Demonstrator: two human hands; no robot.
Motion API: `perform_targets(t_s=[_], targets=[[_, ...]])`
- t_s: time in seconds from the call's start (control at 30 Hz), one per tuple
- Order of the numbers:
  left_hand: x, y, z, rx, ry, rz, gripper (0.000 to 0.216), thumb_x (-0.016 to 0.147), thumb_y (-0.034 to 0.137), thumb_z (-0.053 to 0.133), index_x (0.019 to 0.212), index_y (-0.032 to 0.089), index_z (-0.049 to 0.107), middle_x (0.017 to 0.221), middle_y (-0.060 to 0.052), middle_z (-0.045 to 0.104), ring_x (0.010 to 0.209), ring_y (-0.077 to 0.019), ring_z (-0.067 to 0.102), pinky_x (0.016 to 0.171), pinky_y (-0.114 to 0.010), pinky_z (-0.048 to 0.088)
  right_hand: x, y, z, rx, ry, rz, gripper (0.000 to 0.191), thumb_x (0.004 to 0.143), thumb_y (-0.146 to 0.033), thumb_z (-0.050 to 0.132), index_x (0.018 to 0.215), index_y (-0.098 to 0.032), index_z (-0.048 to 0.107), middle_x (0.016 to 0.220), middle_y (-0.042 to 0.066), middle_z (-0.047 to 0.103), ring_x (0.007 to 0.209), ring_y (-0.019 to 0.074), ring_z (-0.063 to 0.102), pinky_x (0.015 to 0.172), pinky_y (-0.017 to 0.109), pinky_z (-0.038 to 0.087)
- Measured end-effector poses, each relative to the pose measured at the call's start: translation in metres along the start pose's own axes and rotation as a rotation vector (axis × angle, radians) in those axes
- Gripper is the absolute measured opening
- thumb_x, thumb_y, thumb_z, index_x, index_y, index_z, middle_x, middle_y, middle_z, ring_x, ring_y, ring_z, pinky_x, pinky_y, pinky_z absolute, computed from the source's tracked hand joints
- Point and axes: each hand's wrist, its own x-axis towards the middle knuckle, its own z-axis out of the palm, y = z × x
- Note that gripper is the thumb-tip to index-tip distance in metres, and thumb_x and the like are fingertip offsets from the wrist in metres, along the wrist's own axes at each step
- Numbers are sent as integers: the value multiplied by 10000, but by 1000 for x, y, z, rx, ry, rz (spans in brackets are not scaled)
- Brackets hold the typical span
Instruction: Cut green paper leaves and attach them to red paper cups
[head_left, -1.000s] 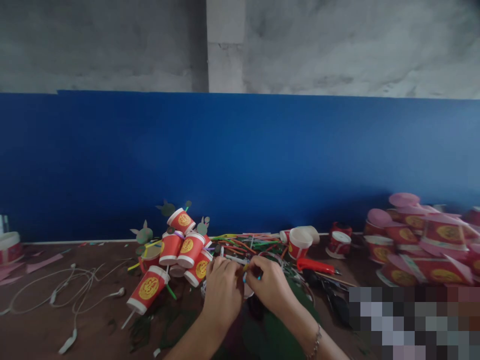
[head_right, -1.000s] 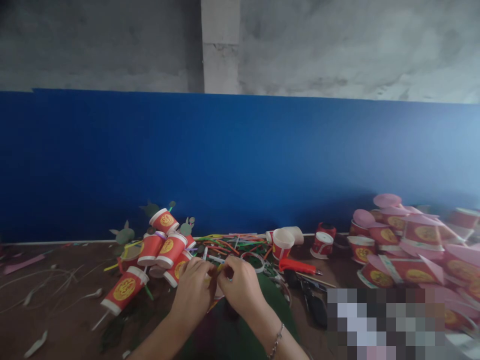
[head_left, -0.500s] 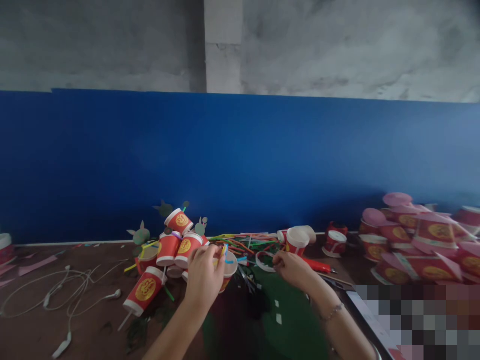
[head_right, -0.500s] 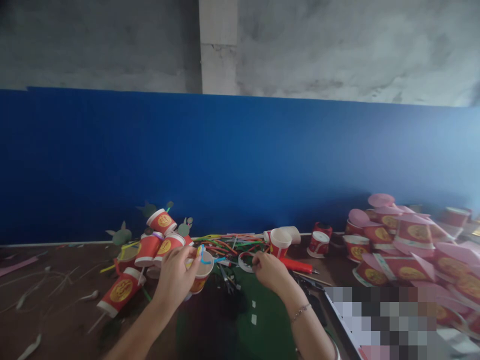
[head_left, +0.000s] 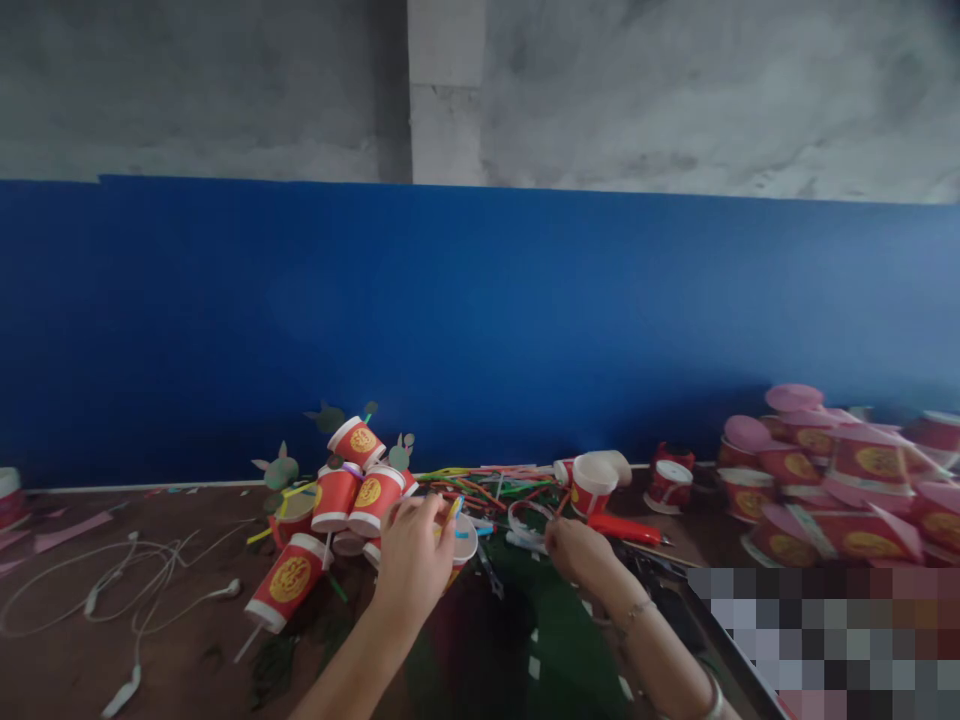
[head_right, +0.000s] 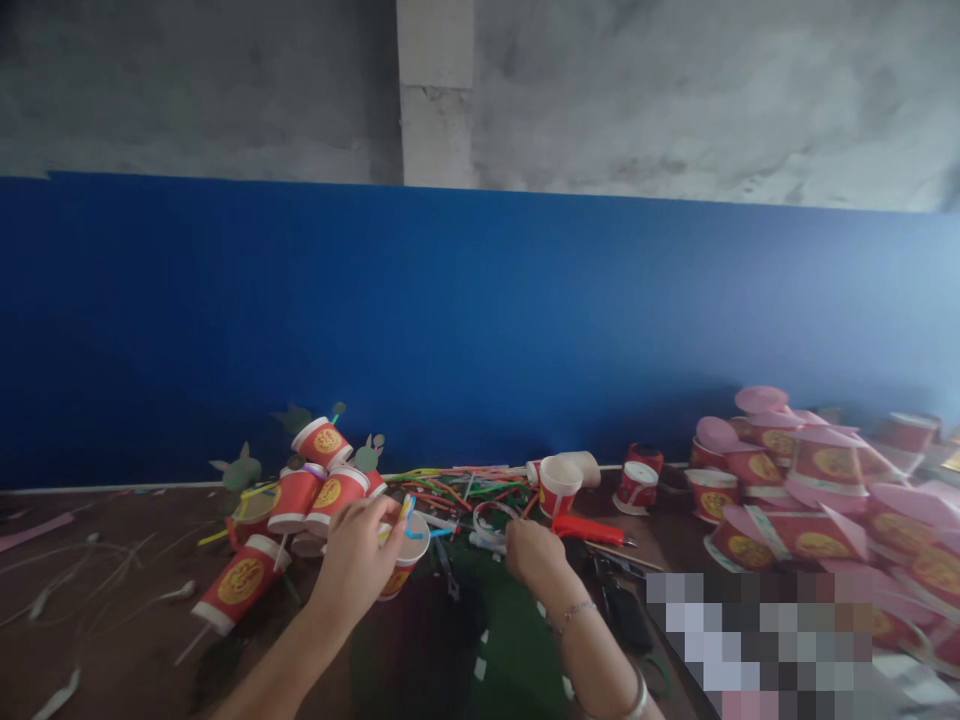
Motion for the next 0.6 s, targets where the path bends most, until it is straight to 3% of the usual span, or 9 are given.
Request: perform_targets(t_s=[0.27,0.43,0.6], targets=[[-1,4,3,-117,-60,-73,79,779,215,519,740,209,587,728,-26,667,769,-212,613,758,-340,425,6,-5,14,-8,103,4,305,695,-102,544,977,-174,635,1007,110,647,964,244,601,755,293,428],[0,4,3,-280,-169,-176,102,777,240,494,754,207,587,752,-29,680,787,-199,635,719,-295,451,5,-9,17,-34,137,-32,234,700,-107,533,896,-161,650,1023,132,618,996,253,565,751,292,410],[0,1,5,-481,-232,-254,93,765,257,484,781,203,559,802,-31,692,793,-179,655,704,-267,470,4,-12,8,-54,135,-69,213,662,-100,550,852,-144,634,896,130,676,927,269,596,733,307,385]])
